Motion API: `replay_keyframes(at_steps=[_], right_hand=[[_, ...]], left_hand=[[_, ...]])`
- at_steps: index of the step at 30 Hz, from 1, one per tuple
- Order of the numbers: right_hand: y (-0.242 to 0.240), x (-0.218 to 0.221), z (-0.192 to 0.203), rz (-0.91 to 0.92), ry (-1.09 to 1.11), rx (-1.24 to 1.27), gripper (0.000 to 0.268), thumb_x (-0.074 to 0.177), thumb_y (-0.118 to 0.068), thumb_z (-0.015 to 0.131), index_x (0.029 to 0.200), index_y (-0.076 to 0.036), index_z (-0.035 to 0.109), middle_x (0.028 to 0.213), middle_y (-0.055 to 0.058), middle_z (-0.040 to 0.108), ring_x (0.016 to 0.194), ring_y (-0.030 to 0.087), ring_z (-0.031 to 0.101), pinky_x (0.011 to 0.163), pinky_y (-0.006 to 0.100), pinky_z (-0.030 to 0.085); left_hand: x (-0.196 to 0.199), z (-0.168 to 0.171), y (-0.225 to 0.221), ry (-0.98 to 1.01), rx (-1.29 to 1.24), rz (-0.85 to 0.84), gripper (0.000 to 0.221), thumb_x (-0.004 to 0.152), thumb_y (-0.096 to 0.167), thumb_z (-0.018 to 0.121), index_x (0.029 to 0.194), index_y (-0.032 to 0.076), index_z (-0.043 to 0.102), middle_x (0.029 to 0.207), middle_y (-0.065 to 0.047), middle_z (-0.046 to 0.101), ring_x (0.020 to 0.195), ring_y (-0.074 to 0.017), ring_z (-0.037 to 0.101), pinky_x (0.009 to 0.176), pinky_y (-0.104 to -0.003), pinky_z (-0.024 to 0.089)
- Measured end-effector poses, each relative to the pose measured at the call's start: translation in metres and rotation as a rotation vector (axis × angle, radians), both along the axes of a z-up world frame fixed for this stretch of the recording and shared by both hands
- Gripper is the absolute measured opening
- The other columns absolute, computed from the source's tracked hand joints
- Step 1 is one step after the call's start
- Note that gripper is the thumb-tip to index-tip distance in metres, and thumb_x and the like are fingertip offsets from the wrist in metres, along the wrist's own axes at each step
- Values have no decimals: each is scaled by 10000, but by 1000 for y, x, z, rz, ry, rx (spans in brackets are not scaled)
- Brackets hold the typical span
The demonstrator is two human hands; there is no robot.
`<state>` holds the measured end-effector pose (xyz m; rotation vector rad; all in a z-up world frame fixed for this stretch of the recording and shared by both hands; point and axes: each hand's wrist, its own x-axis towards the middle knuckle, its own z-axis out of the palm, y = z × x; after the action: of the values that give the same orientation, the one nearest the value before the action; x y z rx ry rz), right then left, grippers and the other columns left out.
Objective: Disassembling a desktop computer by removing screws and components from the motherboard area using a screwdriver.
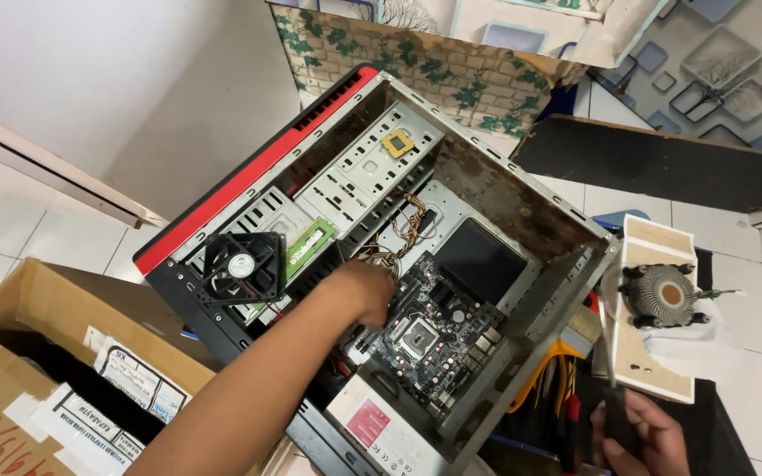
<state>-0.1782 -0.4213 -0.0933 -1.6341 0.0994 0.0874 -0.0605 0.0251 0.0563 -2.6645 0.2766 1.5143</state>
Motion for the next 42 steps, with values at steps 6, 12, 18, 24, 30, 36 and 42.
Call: replay_keyframes(at_steps=[6,12,18,24,30,36,42], right_hand=[[95,-8,92,-182,-60,-268,596,884,72,588,1479,82,551,1048,245,563,711,292,583,643,385,516],[111,1,125,-142,-306,-428,365,897,19,689,1248,94,622,1185,238,612,914,277,671,866,314,549],[102,32,113,-45,-383,-163,463,779,97,726,1207,42,558,1238,250,639,889,312,719,852,326,646],[199,48,176,58,-431,-206,277,835,-13,718,1075,3,579,1120,204,738,1041,271,751,953,321,591],[256,94,173,446,-228,-240,255,865,-134,753,1098,-80,664,1078,75,793,984,149,746,847,253,591],[305,123,166,803,4,-588,456,894,-482,627,1211,-163,550,828,19,712,551,143,641,466,270,553],[305,115,154,866,-36,-489,323,945,-364,643,1174,-143,590,905,27,667,738,144,617,660,309,505]], left_hand=[[8,-32,-7,99,144,-293,646,907,457,717,1487,219,563,1582,19,486,1478,-243,412,1234,-478,243],[-16,13,-4,214,130,-261,681,967,476,630,1569,220,439,1722,-13,194,1603,-279,79,1297,-587,37],[-32,5,12,167,144,-423,735,980,534,557,1612,232,333,1739,-37,108,1605,-287,38,1260,-662,-68],[-61,13,28,68,22,-278,578,991,329,621,1536,219,464,1719,-47,165,1617,-251,-33,1273,-654,-43],[-62,4,30,83,56,-252,647,1042,410,553,1602,173,332,1726,-50,119,1614,-213,-54,1284,-609,-34],[-59,7,31,111,32,-213,600,1041,372,603,1556,127,419,1714,-98,157,1618,-201,-30,1292,-579,-19],[-61,-19,32,66,21,-170,710,993,420,647,1560,72,399,1658,-110,309,1607,-186,59,1286,-573,-13]])
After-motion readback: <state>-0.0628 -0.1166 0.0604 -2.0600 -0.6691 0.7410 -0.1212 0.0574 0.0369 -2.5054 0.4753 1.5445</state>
